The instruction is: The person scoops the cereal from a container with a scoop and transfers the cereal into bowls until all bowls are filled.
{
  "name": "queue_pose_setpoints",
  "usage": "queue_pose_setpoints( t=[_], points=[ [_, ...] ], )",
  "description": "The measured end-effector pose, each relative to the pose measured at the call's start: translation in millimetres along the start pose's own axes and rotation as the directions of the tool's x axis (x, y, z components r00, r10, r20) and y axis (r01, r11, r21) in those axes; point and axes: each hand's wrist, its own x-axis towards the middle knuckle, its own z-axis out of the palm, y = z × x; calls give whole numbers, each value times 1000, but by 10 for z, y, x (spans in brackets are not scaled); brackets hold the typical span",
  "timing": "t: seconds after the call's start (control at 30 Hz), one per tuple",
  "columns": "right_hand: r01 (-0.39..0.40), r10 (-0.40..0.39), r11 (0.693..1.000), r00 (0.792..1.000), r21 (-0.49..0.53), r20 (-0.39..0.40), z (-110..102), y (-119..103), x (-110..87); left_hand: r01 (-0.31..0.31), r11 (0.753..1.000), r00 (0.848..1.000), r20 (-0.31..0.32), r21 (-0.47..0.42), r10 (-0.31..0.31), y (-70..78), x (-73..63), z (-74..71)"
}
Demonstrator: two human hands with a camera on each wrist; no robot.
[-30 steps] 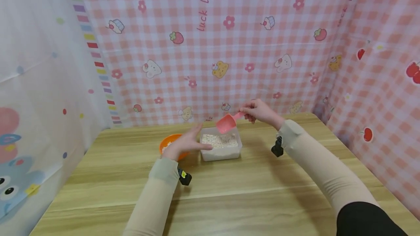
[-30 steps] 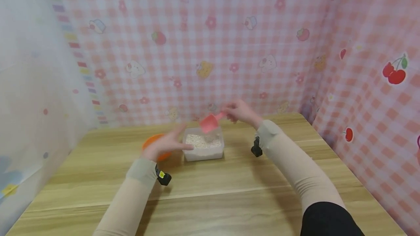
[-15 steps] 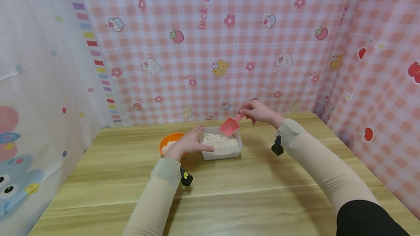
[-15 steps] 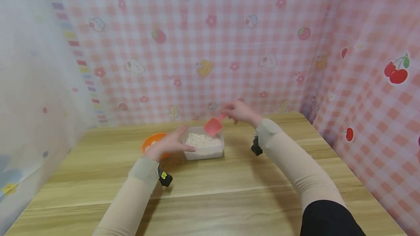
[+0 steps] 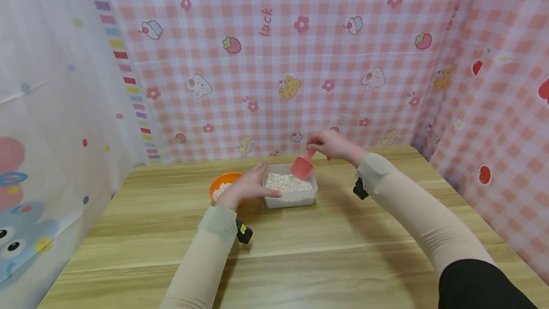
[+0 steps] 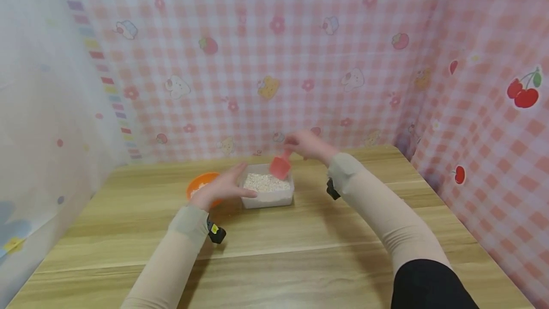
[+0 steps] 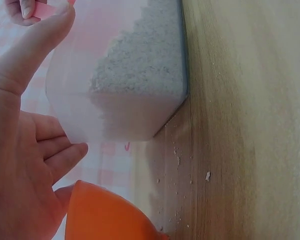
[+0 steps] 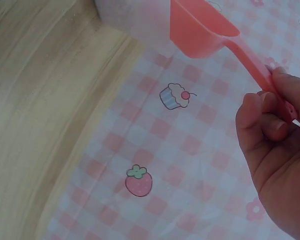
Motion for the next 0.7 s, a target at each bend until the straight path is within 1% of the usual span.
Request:
queue_pose_setpoints(
  t=[0.13,0.27,0.43,0.53,0.7],
  points=[
    [33,-32,998,999,-47,12,-12,-27,1,-9,1000,1000,-8,0,9,3,1,2],
    [33,-32,998,999,-54,31,-24,-61,-9,-13,1000,1000,-7,2,13,-4,8,3],
    [58,-54,996,997,-66,58,-38,-105,-16,-12,1000,1000,-6,-12,12,-12,12,2],
    [64,-57,995,994,-71,95,-36,-122,-10,-12,1000,1000,1,-7,12,-19,17,3],
    [39,-30,998,985,-55,167,-32,-131,-23,-15,1000,1000,3,3,15,-16,8,0]
  ],
)
